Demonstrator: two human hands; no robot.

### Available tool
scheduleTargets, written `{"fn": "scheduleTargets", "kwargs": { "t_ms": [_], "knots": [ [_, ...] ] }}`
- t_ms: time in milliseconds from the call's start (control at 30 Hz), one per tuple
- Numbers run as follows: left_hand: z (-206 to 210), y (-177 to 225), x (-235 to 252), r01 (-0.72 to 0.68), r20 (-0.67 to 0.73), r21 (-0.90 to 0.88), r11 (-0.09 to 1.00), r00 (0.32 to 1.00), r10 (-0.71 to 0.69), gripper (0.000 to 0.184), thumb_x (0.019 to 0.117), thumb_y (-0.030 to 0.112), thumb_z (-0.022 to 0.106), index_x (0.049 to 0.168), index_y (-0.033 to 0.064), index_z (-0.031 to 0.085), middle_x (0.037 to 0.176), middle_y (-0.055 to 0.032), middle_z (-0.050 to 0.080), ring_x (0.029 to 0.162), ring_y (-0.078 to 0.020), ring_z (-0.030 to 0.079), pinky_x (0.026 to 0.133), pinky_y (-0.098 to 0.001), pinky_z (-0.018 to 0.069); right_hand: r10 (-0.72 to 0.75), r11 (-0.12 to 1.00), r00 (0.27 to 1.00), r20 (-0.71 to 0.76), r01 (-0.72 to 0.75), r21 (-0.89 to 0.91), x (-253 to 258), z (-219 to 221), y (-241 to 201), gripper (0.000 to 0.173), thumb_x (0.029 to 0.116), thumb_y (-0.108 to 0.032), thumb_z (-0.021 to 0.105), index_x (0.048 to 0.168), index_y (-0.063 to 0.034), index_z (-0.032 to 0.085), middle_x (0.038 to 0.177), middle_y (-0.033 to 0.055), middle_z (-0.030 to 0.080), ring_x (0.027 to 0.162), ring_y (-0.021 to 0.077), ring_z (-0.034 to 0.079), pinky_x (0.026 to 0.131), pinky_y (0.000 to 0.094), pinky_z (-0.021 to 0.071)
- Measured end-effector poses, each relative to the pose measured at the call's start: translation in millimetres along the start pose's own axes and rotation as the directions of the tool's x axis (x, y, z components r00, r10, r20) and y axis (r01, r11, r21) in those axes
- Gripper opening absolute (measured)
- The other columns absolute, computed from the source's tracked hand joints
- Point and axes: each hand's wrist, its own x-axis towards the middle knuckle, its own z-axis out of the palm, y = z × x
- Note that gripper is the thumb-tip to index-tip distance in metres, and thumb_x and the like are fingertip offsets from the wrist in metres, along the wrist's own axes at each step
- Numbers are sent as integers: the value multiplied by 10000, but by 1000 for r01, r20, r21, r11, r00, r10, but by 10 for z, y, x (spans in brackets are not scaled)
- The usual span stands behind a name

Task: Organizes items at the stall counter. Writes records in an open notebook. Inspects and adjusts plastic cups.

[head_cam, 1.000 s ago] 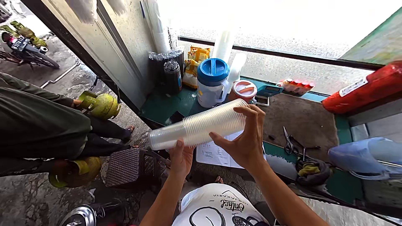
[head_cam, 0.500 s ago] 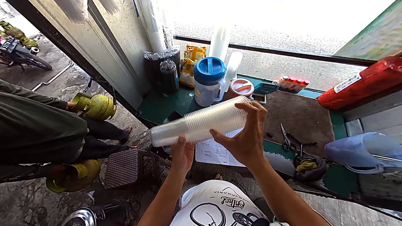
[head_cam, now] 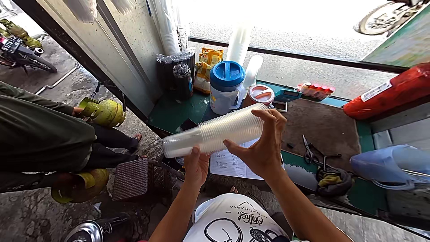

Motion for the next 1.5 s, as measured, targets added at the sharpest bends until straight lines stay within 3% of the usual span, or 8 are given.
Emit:
{"fn": "scheduleTargets", "kwargs": {
  "t_ms": [133, 400, 667, 900, 1000, 1267, 1500],
  "knots": [
    [7, -4, -12, 0, 20, -7, 1000, 1000, 0, 654, 786, 340, 887, 1249, 39, 535, 1097, -158, 722, 999, -277, 739, 911, -471, 610, -14, 1000, 1000, -1, 14, -4, 0, -25, 16, 1059, 613, -674, 862, 1436, -135, 469, 1424, 216, 416, 1295, 334, 466, 980, 500, 470],
    [-11, -34, -32, 2, 28, -11, 1000, 1000, -2, 647, 806, 323, 876, 1258, 28, 520, 1121, -172, 710, 1025, -287, 730, 933, -480, 600, -7, 1000, 1000, 4, 7, -20, -14, -8, 17, 1019, 623, -638, 857, 1425, -138, 477, 1444, 226, 397, 1323, 352, 443, 997, 525, 456],
    [-1, -41, -47, 1, 41, -16, 1000, 999, 0, 622, 812, 311, 872, 1252, 37, 529, 1114, -163, 714, 1016, -281, 731, 928, -473, 602, -11, 1000, 1000, 12, 11, -27, -16, -35, 33, 1117, 602, -699, 855, 1482, -155, 436, 1482, 222, 396, 1366, 359, 423, 1033, 541, 441],
    [7, -77, -42, 14, 19, 2, 1000, 1000, -14, 674, 794, 334, 885, 1263, 34, 506, 1114, -159, 712, 1008, -276, 733, 913, -472, 609, 29, 999, 999, 25, -28, -47, -26, -42, 37, 1115, 600, -707, 838, 1482, -155, 437, 1544, 252, 335, 1404, 397, 391, 1042, 575, 431],
    [15, -76, -49, 19, 27, -3, 1000, 999, -19, 656, 798, 336, 881, 1257, 37, 519, 1111, -157, 715, 1006, -276, 734, 914, -465, 609, 28, 998, 999, 28, -26, -50, -28, -49, 53, 1192, 579, -759, 831, 1520, -160, 413, 1572, 257, 308, 1429, 409, 365, 1068, 580, 419],
    [9, -118, -48, 23, 47, -21, 1000, 999, -22, 590, 820, 303, 867, 1235, 29, 549, 1114, -169, 716, 1015, -285, 732, 932, -480, 600, 32, 996, 999, 23, -30, -80, -45, -25, 83, 1121, 592, -730, 825, 1496, -194, 434, 1582, 266, 281, 1444, 434, 330, 1079, 603, 395],
    [23, -124, -67, 18, 53, -27, 999, 998, -17, 586, 815, 299, 870, 1231, 37, 551, 1107, -161, 719, 1009, -280, 735, 923, -471, 606, 31, 996, 999, 16, -29, -81, -59, -35, 93, 1201, 569, -781, 818, 1527, -179, 416, 1601, 277, 255, 1459, 444, 312, 1103, 611, 376]
  ]
}}
